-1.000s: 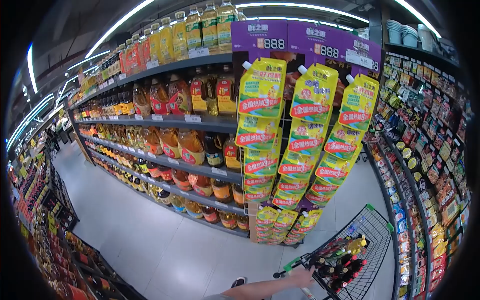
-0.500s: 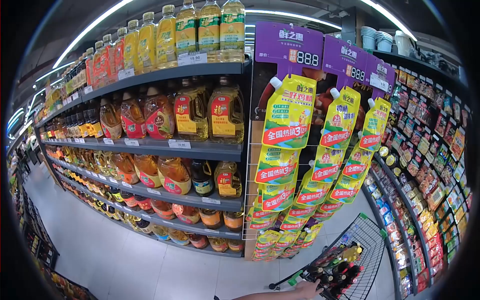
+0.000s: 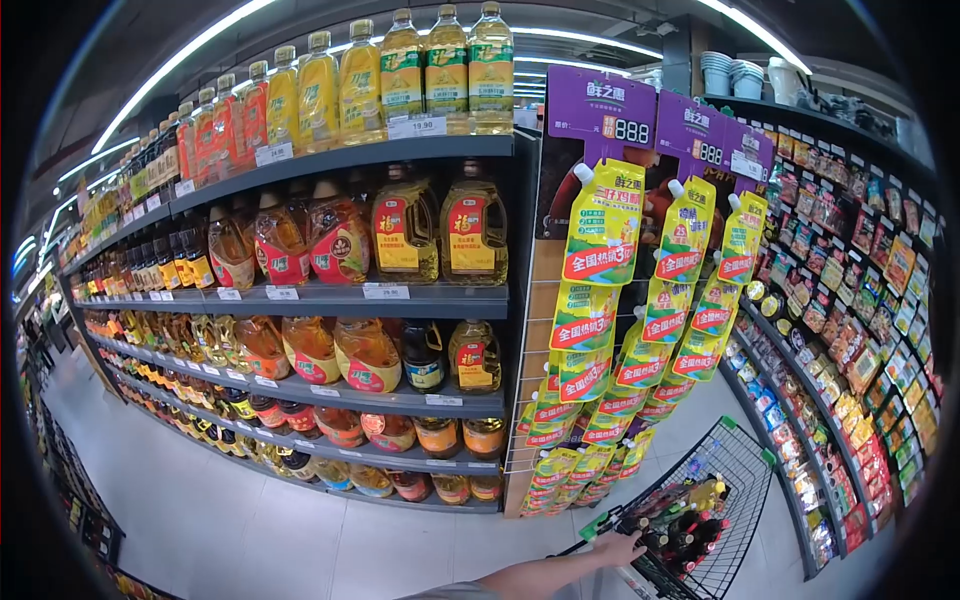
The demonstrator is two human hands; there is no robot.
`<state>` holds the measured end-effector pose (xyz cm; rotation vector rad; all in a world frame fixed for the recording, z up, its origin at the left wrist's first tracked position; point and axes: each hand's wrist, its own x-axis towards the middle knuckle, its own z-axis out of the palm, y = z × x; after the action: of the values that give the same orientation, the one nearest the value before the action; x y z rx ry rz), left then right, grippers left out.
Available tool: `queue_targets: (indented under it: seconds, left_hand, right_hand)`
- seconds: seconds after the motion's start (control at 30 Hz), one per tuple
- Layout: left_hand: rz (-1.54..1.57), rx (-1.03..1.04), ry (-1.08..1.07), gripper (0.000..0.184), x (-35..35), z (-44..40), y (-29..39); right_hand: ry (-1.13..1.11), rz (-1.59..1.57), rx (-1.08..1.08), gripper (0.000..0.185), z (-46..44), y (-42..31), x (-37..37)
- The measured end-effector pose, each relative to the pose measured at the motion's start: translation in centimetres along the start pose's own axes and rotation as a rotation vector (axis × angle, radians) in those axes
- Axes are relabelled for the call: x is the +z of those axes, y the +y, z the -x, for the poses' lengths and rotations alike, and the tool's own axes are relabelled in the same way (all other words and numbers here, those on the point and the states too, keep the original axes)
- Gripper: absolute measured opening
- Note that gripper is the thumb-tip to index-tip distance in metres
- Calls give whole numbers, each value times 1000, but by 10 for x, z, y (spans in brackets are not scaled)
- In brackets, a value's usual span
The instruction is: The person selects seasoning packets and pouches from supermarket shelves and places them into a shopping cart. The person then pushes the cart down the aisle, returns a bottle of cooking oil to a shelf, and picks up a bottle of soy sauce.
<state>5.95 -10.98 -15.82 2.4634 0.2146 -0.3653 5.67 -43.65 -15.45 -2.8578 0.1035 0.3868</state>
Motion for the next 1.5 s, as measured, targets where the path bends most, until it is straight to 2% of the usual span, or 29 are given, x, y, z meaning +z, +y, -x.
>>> queue_targets:
  seconds: [0.1, 0.2, 0.23, 0.33, 0.37, 0.4, 0.47, 0.57, 0.67, 0.7, 0.83, 1.2, 1.27, 1.33, 1.43, 1.5]
  left_hand:
    - [-35, 17, -57, 66, -14, 16, -5]
    - [-83, 47, -3, 67, -4, 18, -22]
    - [-88, 52, 6, 68, -7, 23, -24]
    - [-89, 22, -54, 68, -30, 53, -18]
    - [-93, 15, -58, 66, -36, 61, -18]
    - [-118, 9, -55, 66, -33, 64, -22]
    - [-170, -2, -46, 66, -25, 61, -34]
    - [-156, 16, -10, 66, -22, 72, -43]
    - [-174, 19, -26, 65, -31, 94, -51]
    - [-169, 17, -35, 65, -35, 100, -52]
    - [-146, -8, -88, 65, -55, 128, -52]
    - [-134, 105, -77, 63, -54, 165, -116]
    - [-135, 131, -80, 64, -53, 171, -129]
    - [-117, 180, -81, 65, -57, 181, -142]
    - [-100, 203, -46, 66, -41, 187, -164]
    - [-104, 202, -76, 67, -61, 200, -171]
  right_hand:
    - [-13, -31, 5, 64, 22, -10, 1]
    - [-21, -57, 1, 62, 41, -17, 5]
    - [44, -5, -16, 56, 48, -21, 10]
    - [93, -98, 138, 54, 85, -48, -4]
    - [138, -115, 121, 55, 92, -49, -1]
    - [140, -60, 15, 58, 87, -40, 14]
    - [123, -102, 117, 57, 104, -49, 11]
    - [139, -83, 165, 59, 125, -58, 16]
    - [67, -144, 217, 66, 124, -36, 57]
    - [43, -135, 238, 68, 137, -49, 45]
    - [69, -88, 222, 70, 173, -74, 35]
    - [182, -91, 217, 71, 239, -95, 89]
    - [105, -99, 294, 71, 258, -119, 78]
    - [113, -35, 349, 71, 271, -129, 87]
    - [89, -156, 384, 69, 275, -112, 119]
    - [115, -125, 382, 70, 299, -140, 113]
